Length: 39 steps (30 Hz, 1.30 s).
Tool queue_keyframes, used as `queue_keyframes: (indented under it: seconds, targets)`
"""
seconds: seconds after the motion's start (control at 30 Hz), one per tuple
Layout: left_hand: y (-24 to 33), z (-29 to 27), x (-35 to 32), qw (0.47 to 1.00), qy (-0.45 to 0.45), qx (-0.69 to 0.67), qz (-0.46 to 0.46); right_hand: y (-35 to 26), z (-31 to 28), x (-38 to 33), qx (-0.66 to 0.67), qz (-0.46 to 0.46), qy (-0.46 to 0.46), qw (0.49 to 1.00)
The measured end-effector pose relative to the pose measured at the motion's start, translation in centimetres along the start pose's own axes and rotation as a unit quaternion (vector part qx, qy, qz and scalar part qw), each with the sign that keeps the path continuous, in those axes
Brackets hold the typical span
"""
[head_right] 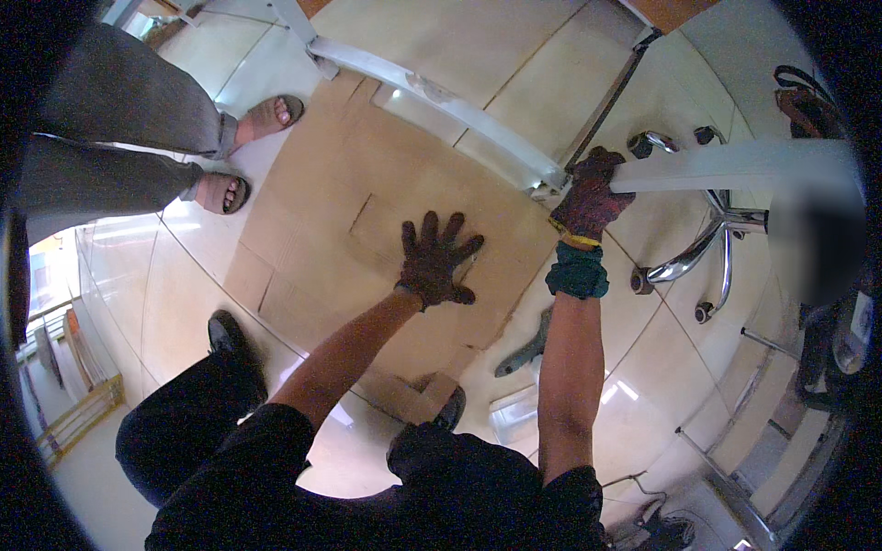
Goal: The person kneels on the floor and uses a paintbrush to apply white paint to the metal frame of a table. Another person sits nearby and applies tape to the table frame. The camera wearer repeatedly dips the brush into a paint container and paints the frame legs and crossbars.
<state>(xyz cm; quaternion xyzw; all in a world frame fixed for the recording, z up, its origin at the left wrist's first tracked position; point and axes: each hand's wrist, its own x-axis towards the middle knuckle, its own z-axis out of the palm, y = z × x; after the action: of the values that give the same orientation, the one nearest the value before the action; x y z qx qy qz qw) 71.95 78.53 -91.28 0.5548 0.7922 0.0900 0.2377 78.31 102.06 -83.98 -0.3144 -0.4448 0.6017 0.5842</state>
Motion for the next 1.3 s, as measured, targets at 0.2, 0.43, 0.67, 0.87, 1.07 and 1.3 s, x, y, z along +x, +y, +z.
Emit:
queue_keyframes:
  seconds: [0.2,0.43,0.67,0.87,1.07,1.3]
  targets:
    - [-0.6,-0.1,-0.2,1.0,-0.005,-0.011,-0.001,-0.1,-0.4,0.0,0.013,0.032,-0.017,0.999]
    - [-0.9,-1.5,5.4,0.997,0.071,-0.013,-0.017,0.8,-0.2,0.3,0.041,0.006,-0.051,0.998]
    - [-4.0,-2.8,5.2,0.993,0.089,-0.047,0.06,1.5,-2.6,0.5,-0.037,0.008,-0.002,0.999]
    - [-18.3,-5.3,-6.1,0.881,0.175,-0.005,-0.439,0.6,-1.7,0.0,-0.017,0.01,-0.061,0.998]
    - [-22.2,-4.9,-7.3,0.928,0.165,0.089,-0.323,1.5,-2.7,1.2,0.07,0.061,-0.014,0.996]
    - [-24.8,-6.9,-5.5,0.944,0.12,0.097,-0.292,1.7,-1.4,0.9,0.038,-0.016,-0.099,0.994]
